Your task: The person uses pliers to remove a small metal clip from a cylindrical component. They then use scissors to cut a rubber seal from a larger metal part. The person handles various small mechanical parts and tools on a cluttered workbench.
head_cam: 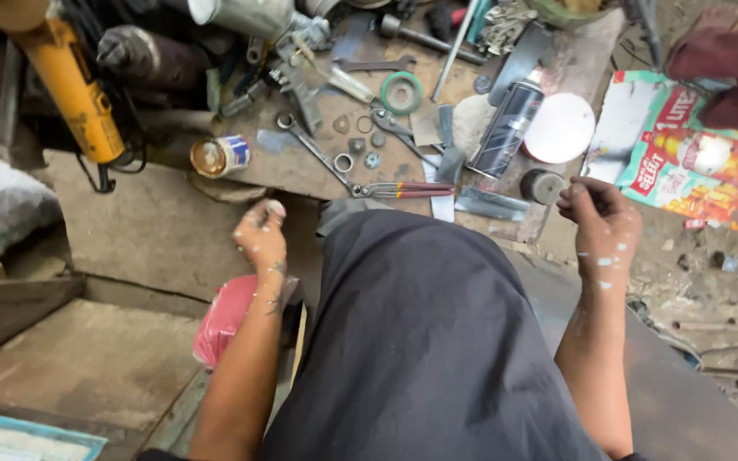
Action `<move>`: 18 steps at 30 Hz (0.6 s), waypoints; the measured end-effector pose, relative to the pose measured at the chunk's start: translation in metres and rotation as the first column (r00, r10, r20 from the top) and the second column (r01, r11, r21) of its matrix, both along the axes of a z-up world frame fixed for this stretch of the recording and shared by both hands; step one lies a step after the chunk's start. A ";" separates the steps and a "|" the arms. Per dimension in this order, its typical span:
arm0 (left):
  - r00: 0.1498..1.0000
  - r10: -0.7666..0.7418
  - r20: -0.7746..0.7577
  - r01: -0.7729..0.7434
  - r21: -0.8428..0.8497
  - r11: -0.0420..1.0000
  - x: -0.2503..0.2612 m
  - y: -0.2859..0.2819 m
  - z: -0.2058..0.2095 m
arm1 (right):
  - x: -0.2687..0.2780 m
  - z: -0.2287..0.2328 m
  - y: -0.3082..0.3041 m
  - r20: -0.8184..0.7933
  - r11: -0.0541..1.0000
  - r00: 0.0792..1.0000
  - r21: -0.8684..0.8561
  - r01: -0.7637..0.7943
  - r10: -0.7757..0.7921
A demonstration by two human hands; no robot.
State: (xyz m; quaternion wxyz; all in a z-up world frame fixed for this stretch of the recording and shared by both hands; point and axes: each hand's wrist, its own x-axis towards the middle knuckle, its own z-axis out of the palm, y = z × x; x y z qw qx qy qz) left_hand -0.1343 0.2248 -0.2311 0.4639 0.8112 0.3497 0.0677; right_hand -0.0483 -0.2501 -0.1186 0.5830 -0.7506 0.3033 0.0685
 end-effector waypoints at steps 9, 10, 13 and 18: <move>0.612 0.115 -0.783 0.094 0.216 0.972 -0.205 -0.010 -0.105 | 0.015 0.022 0.024 -0.582 0.577 0.539 -0.141 -0.805 0.609; 0.613 0.131 -0.780 0.078 0.224 0.971 -0.201 -0.018 -0.106 | 0.012 0.017 0.024 -0.575 0.565 0.531 -0.139 -0.813 0.623; 0.760 0.142 -0.634 0.091 0.321 0.943 -0.184 -0.032 -0.098 | 0.010 0.007 0.032 -0.610 0.478 0.477 -0.177 -0.860 0.632; 0.872 0.220 -0.437 -0.104 0.274 0.956 -0.102 -0.027 -0.087 | 0.019 0.017 0.047 -0.637 0.410 0.407 -0.152 -0.899 0.655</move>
